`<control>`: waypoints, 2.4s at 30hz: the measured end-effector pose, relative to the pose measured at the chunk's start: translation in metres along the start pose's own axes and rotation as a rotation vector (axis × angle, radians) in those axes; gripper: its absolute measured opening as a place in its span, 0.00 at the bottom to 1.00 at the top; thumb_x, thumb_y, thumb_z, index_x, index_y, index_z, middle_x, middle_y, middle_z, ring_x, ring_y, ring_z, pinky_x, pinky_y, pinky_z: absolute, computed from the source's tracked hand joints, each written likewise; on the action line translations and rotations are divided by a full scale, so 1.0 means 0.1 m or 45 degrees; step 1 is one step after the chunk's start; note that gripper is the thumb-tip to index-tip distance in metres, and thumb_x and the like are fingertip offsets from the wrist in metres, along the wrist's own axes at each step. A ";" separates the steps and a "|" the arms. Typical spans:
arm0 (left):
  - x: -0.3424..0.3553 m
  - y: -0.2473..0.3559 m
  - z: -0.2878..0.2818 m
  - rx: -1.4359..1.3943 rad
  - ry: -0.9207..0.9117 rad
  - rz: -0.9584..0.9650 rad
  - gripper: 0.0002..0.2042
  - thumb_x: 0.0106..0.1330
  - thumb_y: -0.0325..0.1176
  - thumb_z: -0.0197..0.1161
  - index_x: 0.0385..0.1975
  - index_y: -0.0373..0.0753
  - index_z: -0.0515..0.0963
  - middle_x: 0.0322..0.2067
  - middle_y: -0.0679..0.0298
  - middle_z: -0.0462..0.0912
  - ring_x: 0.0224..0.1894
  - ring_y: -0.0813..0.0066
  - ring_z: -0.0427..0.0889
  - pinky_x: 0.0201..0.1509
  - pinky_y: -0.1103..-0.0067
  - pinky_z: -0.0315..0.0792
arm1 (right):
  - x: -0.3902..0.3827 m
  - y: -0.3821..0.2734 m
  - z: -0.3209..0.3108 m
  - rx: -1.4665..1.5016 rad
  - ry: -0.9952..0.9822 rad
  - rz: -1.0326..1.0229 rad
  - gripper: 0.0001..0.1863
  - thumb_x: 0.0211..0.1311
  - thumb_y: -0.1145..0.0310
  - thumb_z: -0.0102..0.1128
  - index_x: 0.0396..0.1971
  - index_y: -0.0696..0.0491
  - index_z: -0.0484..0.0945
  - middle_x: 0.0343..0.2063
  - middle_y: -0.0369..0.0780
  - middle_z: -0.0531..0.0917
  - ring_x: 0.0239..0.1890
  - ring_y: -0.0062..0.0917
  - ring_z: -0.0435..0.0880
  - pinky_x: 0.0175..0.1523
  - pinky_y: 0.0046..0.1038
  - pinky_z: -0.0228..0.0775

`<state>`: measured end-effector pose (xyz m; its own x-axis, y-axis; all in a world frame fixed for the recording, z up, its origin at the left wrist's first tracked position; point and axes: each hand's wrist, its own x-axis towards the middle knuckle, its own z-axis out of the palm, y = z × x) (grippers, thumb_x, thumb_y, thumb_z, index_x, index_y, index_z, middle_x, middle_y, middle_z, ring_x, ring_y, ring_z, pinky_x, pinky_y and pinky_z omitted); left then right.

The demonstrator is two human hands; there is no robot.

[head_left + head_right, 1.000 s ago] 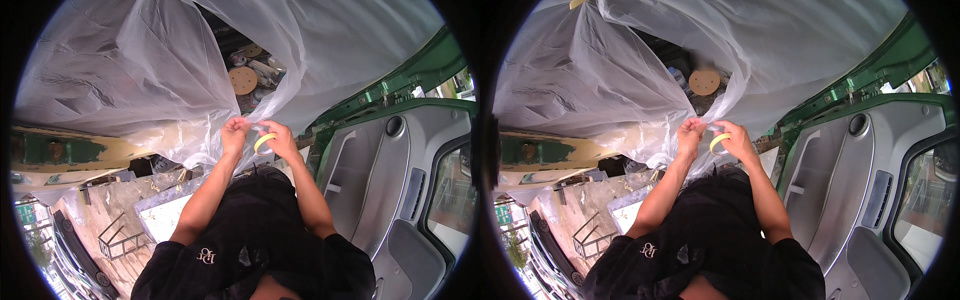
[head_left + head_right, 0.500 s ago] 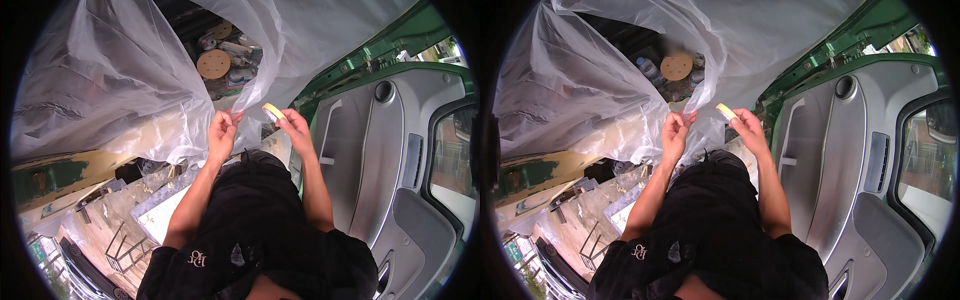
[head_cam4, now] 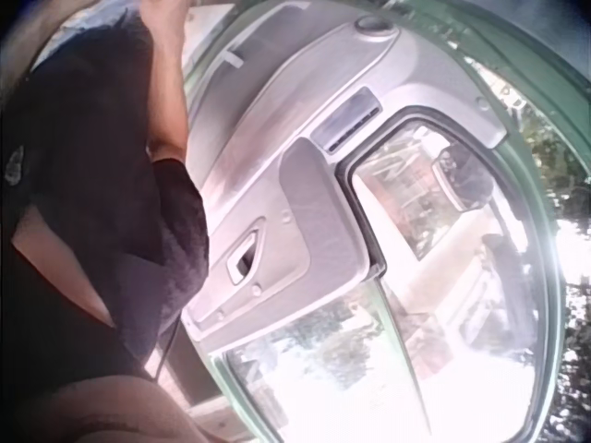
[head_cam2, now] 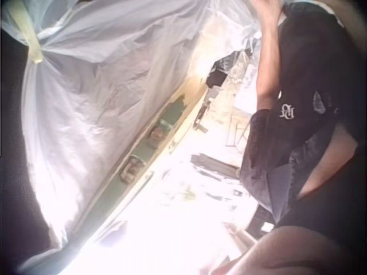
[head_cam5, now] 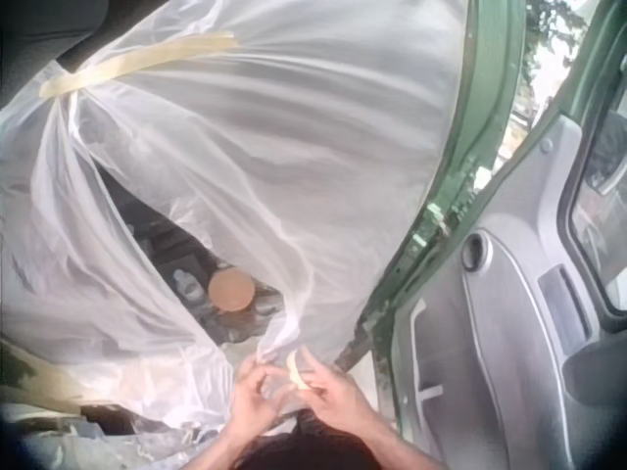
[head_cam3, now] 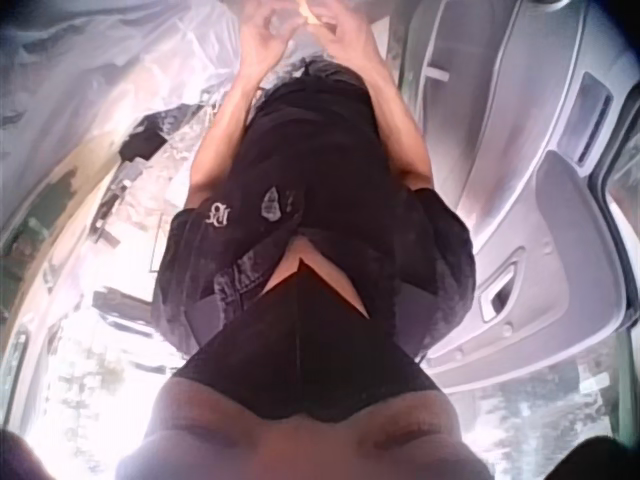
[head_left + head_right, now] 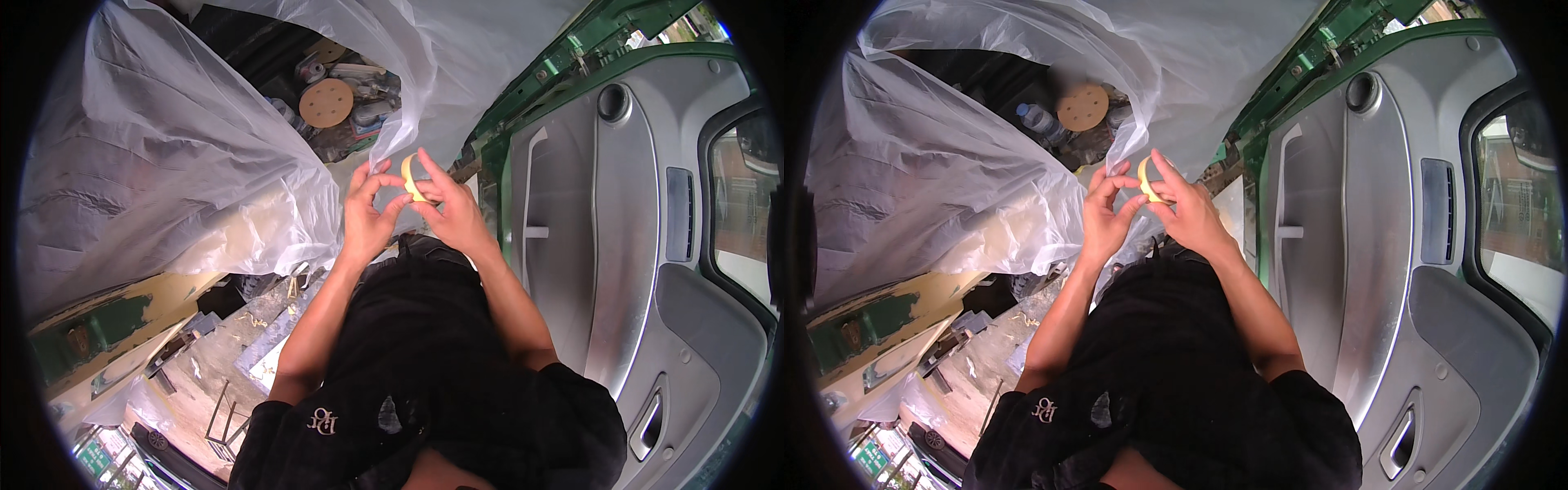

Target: The person applies masking tape along the interior door frame and roofline of a green vehicle, then secures a large plastic sheet over the cabin to protect surfaces. The person uses both hands to smooth the tape and adjust the plastic sheet.

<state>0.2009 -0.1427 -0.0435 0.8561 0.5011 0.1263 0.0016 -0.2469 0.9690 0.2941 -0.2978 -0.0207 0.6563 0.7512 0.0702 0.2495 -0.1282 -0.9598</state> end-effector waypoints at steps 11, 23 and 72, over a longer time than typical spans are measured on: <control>0.07 0.20 0.00 0.356 -0.042 0.064 0.04 0.65 0.21 0.64 0.38 0.31 0.80 0.55 0.42 0.78 0.56 0.41 0.80 0.58 0.59 0.75 | 0.05 0.05 0.13 -0.318 0.137 -0.103 0.45 0.57 0.80 0.66 0.75 0.53 0.57 0.30 0.45 0.86 0.30 0.48 0.84 0.35 0.43 0.73; 0.10 0.13 0.05 0.489 -0.102 0.130 0.07 0.69 0.21 0.58 0.43 0.28 0.73 0.55 0.34 0.72 0.56 0.34 0.77 0.53 0.54 0.76 | 0.08 0.02 0.12 -0.330 0.127 0.038 0.46 0.57 0.83 0.66 0.75 0.55 0.56 0.36 0.47 0.89 0.37 0.47 0.88 0.43 0.37 0.79; -0.10 -0.55 -0.26 -1.652 0.314 -0.863 0.34 0.65 0.46 0.72 0.62 0.32 0.66 0.50 0.57 0.81 0.34 0.73 0.78 0.34 0.80 0.72 | 0.24 -0.65 -0.03 -0.113 -0.553 0.347 0.12 0.75 0.65 0.53 0.37 0.57 0.79 0.12 0.38 0.81 0.12 0.26 0.80 0.20 0.28 0.69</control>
<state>0.1790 -0.1125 -0.0921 0.7732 0.3728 -0.5130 -0.2098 0.9138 0.3478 0.2955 -0.2738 0.0445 0.3548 0.8797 -0.3166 0.1824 -0.3973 -0.8994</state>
